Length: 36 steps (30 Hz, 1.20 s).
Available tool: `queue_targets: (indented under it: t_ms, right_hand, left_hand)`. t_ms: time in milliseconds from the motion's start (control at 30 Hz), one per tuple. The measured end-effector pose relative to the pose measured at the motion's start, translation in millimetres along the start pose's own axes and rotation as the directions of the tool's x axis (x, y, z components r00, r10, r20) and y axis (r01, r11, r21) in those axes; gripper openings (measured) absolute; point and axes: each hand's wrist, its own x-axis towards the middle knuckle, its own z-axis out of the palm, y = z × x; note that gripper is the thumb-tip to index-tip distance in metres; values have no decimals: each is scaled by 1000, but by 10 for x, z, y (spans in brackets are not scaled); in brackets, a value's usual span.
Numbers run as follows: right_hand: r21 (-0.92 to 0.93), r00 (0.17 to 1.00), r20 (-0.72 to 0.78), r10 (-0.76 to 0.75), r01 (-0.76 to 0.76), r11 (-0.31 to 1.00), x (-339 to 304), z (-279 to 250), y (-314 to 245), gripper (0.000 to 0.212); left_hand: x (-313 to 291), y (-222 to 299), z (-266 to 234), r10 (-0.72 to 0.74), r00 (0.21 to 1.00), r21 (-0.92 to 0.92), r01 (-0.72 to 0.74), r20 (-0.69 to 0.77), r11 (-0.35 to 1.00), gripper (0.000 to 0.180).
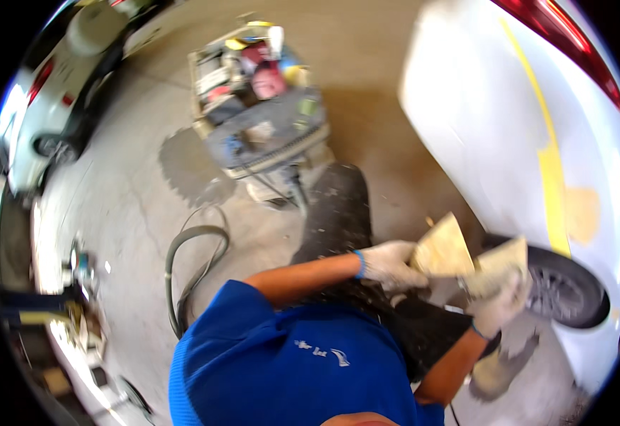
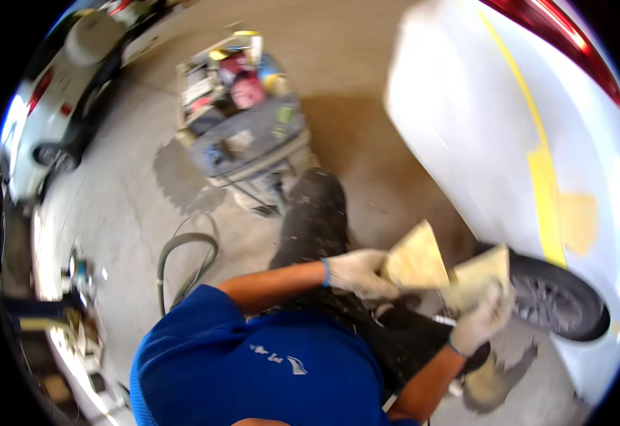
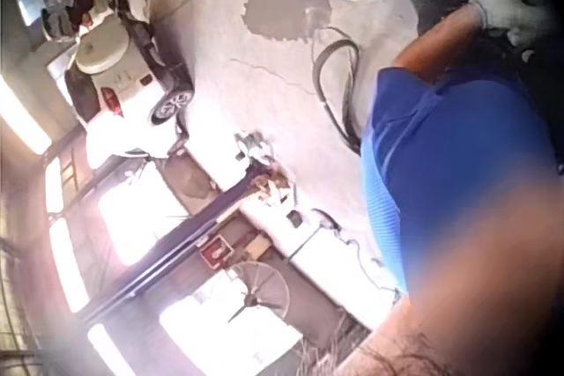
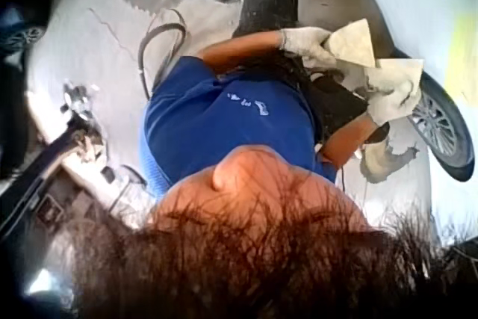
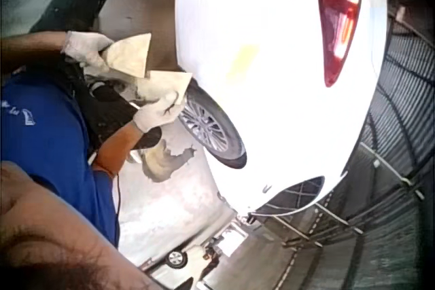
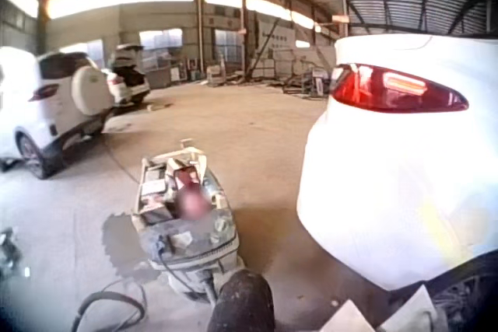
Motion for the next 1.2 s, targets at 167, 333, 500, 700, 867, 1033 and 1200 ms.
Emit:
queue_targets:
  t_ms: [167, 333, 500, 700, 867, 1033, 1200]
  right_hand:
    - [-96, 910, 389, 143, -114, 989, 98, 108, -162, 23]
    - [75, 929, 268, 255, -284, 956, 38, 215, -180, 22]
    - [28, 873, 382, 302, -338, 941, -105, 331, -88, 16]
    - [10, 926, 206, 317, -326, 945, -89, 276, 19, 20]
    - [-126, 851, 507, 138, -86, 988, -128, 213, -34, 17]
    - [-96, 934, 316, 167, -144, 985, -148, 252, -142, 18]
    - [-55, 922, 373, 107, -93, 994, -152, 282, -261, 19]
  left_hand:
    - [-205, 155, -99, -88, 988, 9, 88, 128, 996, 34]
    - [-253, -63, -59, -120, 985, -18, 124, 127, 992, 38]
    - [-277, -69, -91, -166, 974, 50, 160, 155, 986, 37]
    - [-254, 57, -105, -116, 988, -16, 118, 105, 993, 33]
    - [-275, -61, -162, -125, 987, 30, 123, 96, 992, 40]
    - [-314, -67, -156, -113, 993, 35, 111, 47, 993, 42]
    - [-355, -93, -88, -167, 984, 59, 163, 62, 985, 34]
